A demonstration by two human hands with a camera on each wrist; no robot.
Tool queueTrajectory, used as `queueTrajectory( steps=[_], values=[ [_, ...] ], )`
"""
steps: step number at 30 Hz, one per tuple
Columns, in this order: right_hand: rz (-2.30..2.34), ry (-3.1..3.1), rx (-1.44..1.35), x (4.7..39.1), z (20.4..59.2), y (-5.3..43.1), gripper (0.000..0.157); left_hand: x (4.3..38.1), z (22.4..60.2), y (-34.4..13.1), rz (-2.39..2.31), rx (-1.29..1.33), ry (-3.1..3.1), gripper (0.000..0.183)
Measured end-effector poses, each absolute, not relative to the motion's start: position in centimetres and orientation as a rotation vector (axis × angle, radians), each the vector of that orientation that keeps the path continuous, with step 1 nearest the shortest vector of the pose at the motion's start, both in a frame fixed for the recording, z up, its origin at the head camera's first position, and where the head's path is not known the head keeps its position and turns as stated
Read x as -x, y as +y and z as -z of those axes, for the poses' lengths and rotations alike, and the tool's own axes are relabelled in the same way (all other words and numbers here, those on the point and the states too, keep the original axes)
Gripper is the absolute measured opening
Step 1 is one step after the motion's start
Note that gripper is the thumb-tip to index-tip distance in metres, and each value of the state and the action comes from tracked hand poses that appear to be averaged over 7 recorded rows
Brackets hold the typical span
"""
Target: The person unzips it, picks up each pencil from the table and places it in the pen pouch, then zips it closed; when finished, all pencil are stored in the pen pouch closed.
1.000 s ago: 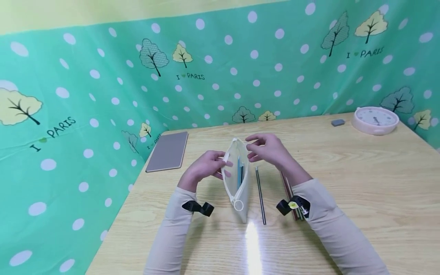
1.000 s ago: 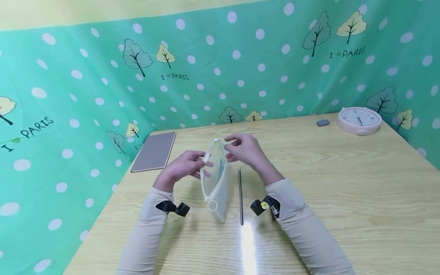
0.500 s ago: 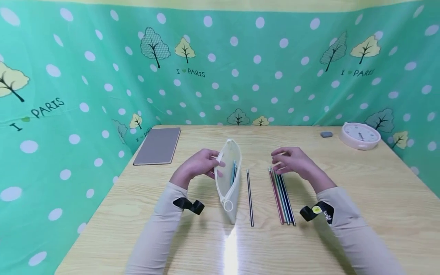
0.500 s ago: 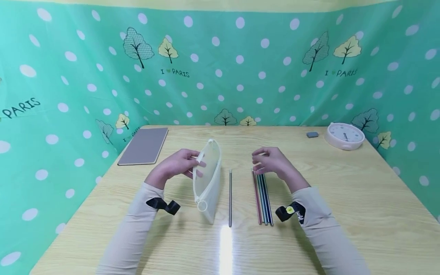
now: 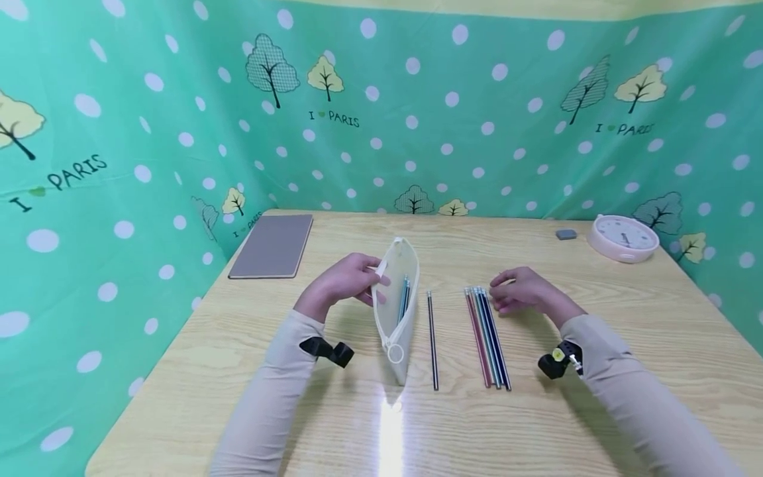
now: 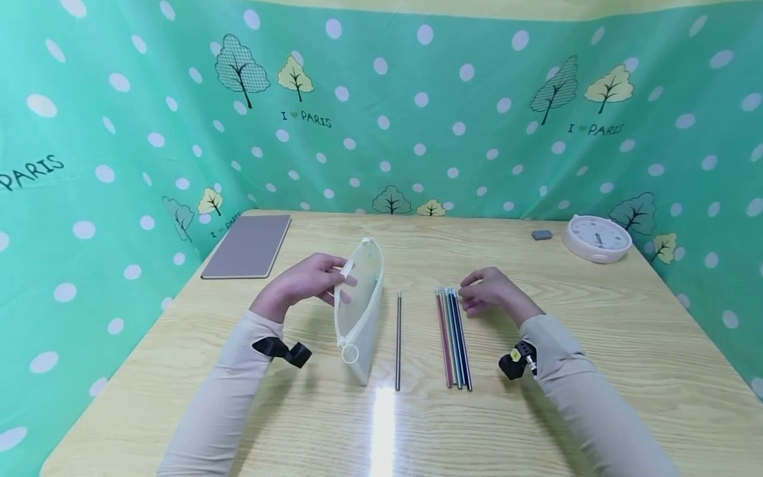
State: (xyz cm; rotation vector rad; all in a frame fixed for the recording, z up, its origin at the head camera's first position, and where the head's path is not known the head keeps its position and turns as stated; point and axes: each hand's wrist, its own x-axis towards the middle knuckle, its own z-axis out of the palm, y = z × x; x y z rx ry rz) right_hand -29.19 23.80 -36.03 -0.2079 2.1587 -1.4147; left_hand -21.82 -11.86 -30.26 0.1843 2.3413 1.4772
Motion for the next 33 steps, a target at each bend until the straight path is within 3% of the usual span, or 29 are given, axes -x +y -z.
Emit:
queueTrajectory(
  steps=[10,22,30,33],
  values=[
    [1.220,2.438,0.153,28.8,36.3,21.9,0.030,22.0,30.0,-11.9,-1.477,-0.181,2.343,0.045],
    [0.905,2.687,0.249,28.5,36.4,20.6,0.028,22.0,30.1,-11.9,-1.478,-0.160,2.332,0.044],
    [1.428,2.274,0.202,29.0,35.9,22.7,0.045,21.7,30.2,-11.9,-1.484,-0.195,2.335,0.042],
    [1.666,2.037,0.214,29.2,35.6,23.5,0.043,21.7,30.2,-12.0,-1.490,-0.197,2.336,0.042]
  ],
)
